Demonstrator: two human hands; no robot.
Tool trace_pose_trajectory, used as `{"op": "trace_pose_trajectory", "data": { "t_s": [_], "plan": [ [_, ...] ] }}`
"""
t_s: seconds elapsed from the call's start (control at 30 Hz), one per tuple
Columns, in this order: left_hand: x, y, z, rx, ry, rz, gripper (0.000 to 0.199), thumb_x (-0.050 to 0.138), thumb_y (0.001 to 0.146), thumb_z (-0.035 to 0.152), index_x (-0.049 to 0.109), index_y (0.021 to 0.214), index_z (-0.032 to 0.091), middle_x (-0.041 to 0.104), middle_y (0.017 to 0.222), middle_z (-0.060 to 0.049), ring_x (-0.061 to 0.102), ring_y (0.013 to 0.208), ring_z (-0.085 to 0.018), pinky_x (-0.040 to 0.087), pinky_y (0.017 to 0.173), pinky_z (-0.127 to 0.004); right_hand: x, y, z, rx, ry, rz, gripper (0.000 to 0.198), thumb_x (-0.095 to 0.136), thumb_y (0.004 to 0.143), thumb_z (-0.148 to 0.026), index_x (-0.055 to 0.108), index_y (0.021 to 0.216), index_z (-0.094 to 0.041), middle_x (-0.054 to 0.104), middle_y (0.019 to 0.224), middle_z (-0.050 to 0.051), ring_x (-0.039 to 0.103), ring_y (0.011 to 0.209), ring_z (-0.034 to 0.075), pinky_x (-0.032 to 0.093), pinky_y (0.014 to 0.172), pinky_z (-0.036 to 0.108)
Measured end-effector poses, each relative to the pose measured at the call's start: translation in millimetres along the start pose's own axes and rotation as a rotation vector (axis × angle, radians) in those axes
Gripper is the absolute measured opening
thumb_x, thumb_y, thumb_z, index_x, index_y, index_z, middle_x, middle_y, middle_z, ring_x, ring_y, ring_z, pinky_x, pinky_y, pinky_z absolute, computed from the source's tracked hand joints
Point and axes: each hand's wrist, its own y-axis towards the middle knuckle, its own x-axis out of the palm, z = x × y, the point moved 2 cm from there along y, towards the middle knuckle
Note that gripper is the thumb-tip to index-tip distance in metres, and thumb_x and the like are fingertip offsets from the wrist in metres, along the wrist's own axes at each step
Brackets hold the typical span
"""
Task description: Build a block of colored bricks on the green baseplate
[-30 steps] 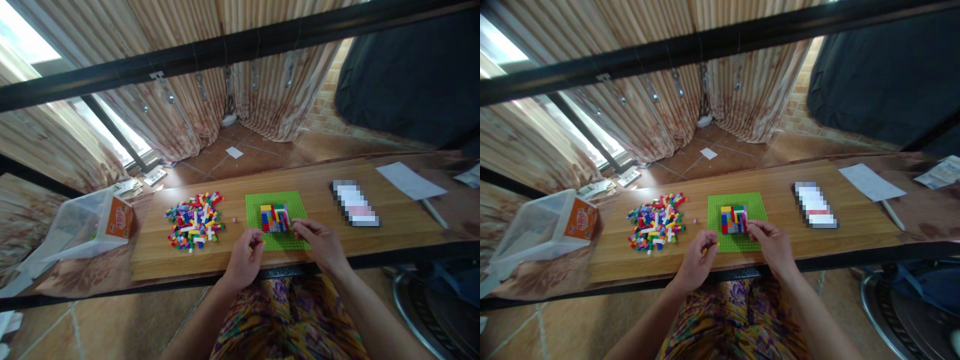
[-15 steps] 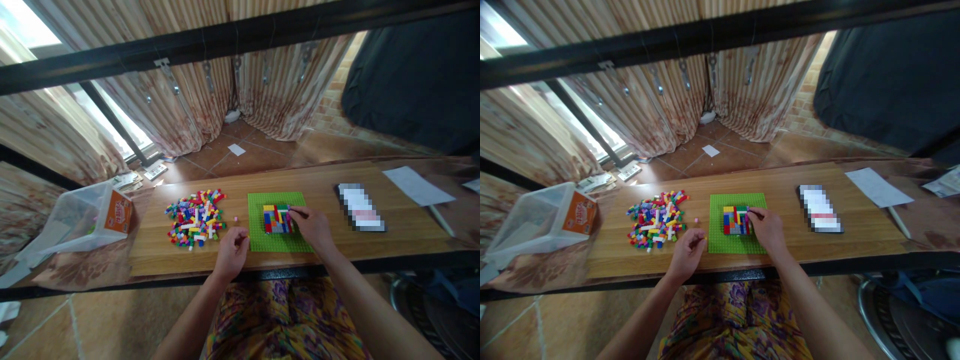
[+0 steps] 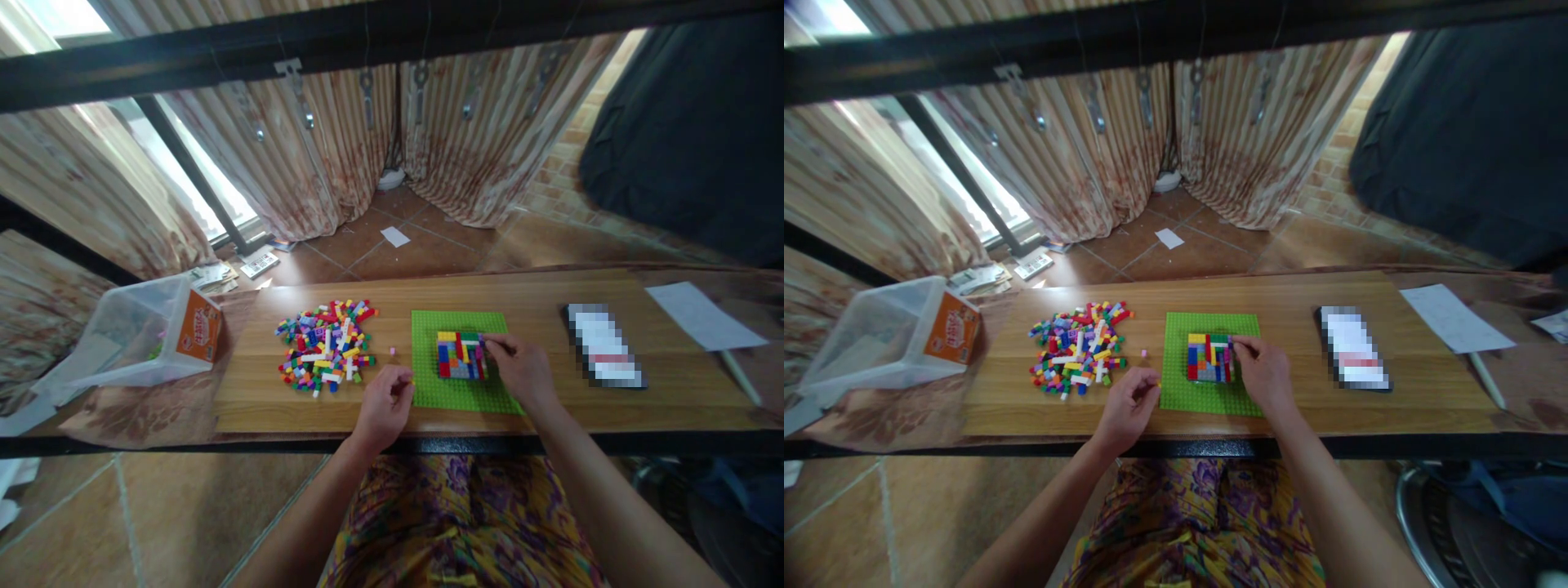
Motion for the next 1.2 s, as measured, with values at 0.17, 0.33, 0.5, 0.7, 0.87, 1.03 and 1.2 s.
{"op": "trace_pose_trajectory", "data": {
  "t_s": [0.17,0.33,0.5,0.7,0.87,1.03,1.2],
  "plan": [
    [0,0,0,0.015,0.008,-0.005,0.010,0.055,0.087,0.016,0.061,0.095,0.019,0.064,0.086,-0.004,0.062,0.080,-0.016,0.051,0.073,-0.026,1,3,2,0.013,0.078,0.010,0.037,0.060,0.077,-0.047,0.079,0.091,-0.017,0.077,0.085,0.009,0.069,0.077,0.022,0.051,0.074,0.035],
    [0,0,0,0.020,0.003,-0.006,0.010,0.055,0.087,0.015,0.061,0.095,0.019,0.064,0.085,-0.004,0.062,0.079,-0.016,0.051,0.072,-0.026,4,5,11,0.039,0.135,-0.014,0.040,0.065,0.074,-0.050,0.078,0.091,-0.017,0.077,0.087,0.010,0.068,0.077,0.022,0.051,0.072,0.034],
    [0,0,1,0.011,-0.015,-0.003,0.010,0.055,0.087,0.015,0.061,0.095,0.019,0.064,0.086,-0.004,0.063,0.080,-0.016,0.052,0.073,-0.026,6,9,12,0.132,0.234,-0.026,0.039,0.070,0.066,-0.049,0.078,0.085,-0.015,0.073,0.071,0.007,0.062,0.063,0.018,0.049,0.062,0.031],
    [1,1,2,0.012,-0.024,0.016,0.009,0.055,0.087,0.016,0.061,0.093,0.018,0.064,0.086,-0.005,0.063,0.081,-0.016,0.051,0.073,-0.026,6,15,6,0.244,0.327,-0.081,0.031,0.073,0.060,-0.039,0.076,0.078,-0.014,0.066,0.058,0.004,0.054,0.052,0.013,0.042,0.051,0.027],
    [4,0,5,-0.057,-0.125,0.031,0.008,0.056,0.086,0.017,0.062,0.091,0.017,0.064,0.084,-0.003,0.061,0.078,-0.015,0.049,0.073,-0.026,-1,10,-3,0.241,0.332,-0.063,0.034,0.073,0.060,-0.042,0.076,0.079,-0.013,0.066,0.059,0.004,0.056,0.053,0.014,0.044,0.054,0.028],
    [14,-3,13,-0.207,-0.413,-0.026,0.015,0.062,0.082,0.022,0.061,0.097,0.017,0.061,0.083,-0.001,0.057,0.076,-0.013,0.047,0.072,-0.024,-3,-31,-19,0.110,0.363,-0.002,0.040,0.070,0.070,-0.052,0.077,0.084,-0.016,0.074,0.075,0.007,0.063,0.066,0.018,0.050,0.064,0.031],
    [27,-3,33,-0.247,-0.593,-0.136,0.023,0.068,0.079,0.023,0.062,0.100,0.016,0.062,0.086,-0.001,0.056,0.079,-0.013,0.045,0.075,-0.025,7,-85,-39,0.041,0.476,-0.314,0.033,0.067,0.081,-0.048,0.076,0.103,-0.024,0.076,0.105,0.006,0.068,0.095,0.020,0.053,0.087,0.035]
  ]
}}
